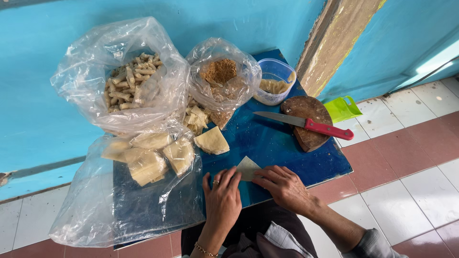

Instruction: The person sits at a small blue table and folds triangular dough wrappers into filled pastries. They spoon brown filling from a plastic bag onto a dough piece, then pinch and fold the dough closed by hand, repeating the process for successive dough pieces.

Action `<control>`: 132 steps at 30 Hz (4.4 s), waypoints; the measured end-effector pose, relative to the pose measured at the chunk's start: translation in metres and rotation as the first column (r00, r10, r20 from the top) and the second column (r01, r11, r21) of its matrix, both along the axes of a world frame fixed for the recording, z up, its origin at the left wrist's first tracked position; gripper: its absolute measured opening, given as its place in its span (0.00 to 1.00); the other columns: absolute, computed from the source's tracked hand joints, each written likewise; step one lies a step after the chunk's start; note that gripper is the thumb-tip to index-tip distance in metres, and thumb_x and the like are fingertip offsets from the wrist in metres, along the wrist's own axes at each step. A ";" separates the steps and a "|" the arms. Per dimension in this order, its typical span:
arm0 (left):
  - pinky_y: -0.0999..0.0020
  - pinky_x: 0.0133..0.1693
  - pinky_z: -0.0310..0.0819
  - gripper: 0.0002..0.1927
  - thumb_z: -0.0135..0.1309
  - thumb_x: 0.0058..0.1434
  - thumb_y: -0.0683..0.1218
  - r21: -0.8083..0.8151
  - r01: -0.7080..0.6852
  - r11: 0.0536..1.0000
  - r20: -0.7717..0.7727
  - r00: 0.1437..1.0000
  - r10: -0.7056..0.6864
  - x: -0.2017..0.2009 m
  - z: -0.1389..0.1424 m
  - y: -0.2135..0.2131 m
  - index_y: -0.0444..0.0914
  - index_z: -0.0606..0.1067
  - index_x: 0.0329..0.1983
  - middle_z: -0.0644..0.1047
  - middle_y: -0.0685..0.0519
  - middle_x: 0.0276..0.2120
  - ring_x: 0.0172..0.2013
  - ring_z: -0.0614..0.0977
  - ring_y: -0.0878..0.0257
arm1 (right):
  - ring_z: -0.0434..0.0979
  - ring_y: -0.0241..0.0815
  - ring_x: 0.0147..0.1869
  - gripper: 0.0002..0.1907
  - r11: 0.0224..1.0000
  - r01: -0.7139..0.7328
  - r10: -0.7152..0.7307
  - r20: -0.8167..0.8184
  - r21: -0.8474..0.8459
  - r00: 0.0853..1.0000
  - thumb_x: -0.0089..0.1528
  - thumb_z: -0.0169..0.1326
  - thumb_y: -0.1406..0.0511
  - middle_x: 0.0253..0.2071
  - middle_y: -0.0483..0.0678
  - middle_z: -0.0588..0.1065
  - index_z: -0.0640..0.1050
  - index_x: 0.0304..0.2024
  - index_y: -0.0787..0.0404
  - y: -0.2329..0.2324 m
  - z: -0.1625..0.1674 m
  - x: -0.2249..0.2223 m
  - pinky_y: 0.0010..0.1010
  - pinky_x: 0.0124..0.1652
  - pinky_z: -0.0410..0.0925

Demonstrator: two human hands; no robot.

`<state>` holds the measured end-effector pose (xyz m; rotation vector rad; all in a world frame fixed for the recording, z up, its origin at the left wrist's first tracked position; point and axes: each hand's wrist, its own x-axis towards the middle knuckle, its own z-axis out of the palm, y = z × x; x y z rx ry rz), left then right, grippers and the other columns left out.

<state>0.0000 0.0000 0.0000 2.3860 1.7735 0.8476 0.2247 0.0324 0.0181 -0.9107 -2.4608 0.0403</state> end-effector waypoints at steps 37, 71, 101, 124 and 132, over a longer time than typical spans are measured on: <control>0.33 0.60 0.54 0.17 0.53 0.59 0.43 0.020 0.079 0.997 0.127 0.989 -0.081 -0.005 -0.001 -0.009 0.34 0.77 0.52 0.68 0.39 0.62 0.64 0.67 0.45 | 0.38 0.56 0.82 0.39 0.921 0.342 -0.388 0.397 0.186 0.832 0.51 0.59 0.37 0.77 0.47 0.53 0.75 0.64 0.34 0.268 0.026 0.027 0.76 0.68 0.23; 0.38 0.61 0.58 0.17 0.57 0.58 0.44 0.066 0.049 0.997 0.081 0.995 -0.054 -0.004 0.005 -0.008 0.37 0.77 0.51 0.71 0.42 0.60 0.61 0.71 0.49 | 0.46 0.50 0.80 0.34 0.972 0.232 -0.229 0.381 0.039 0.896 0.55 0.56 0.69 0.76 0.41 0.54 0.77 0.61 0.32 0.039 0.013 -0.020 0.68 0.71 0.35; 0.37 0.60 0.57 0.16 0.56 0.58 0.43 0.041 0.070 0.997 0.130 0.989 -0.075 -0.004 0.011 -0.010 0.35 0.77 0.50 0.71 0.41 0.59 0.61 0.70 0.47 | 0.73 0.51 0.61 0.16 0.969 0.209 -0.218 0.057 0.128 0.974 0.56 0.59 0.68 0.62 0.48 0.74 0.83 0.46 0.49 0.060 0.083 -0.007 0.52 0.57 0.64; 0.37 0.59 0.54 0.16 0.55 0.61 0.42 -0.063 0.104 0.993 0.181 0.979 -0.091 -0.003 -0.007 -0.007 0.33 0.77 0.52 0.68 0.39 0.59 0.64 0.65 0.45 | 0.84 0.46 0.29 0.12 0.841 0.444 -0.529 -0.290 -0.310 0.798 0.65 0.49 0.68 0.29 0.55 0.82 0.84 0.42 0.62 0.306 0.022 -0.125 0.38 0.36 0.77; 0.40 0.61 0.57 0.16 0.54 0.59 0.40 0.018 0.089 0.996 0.165 0.982 -0.091 -0.003 0.005 -0.008 0.32 0.77 0.51 0.71 0.39 0.59 0.61 0.69 0.46 | 0.86 0.39 0.30 0.13 0.834 0.238 -0.543 -0.664 -0.498 0.514 0.66 0.49 0.70 0.31 0.54 0.83 0.82 0.47 0.70 0.263 0.026 -0.116 0.30 0.32 0.79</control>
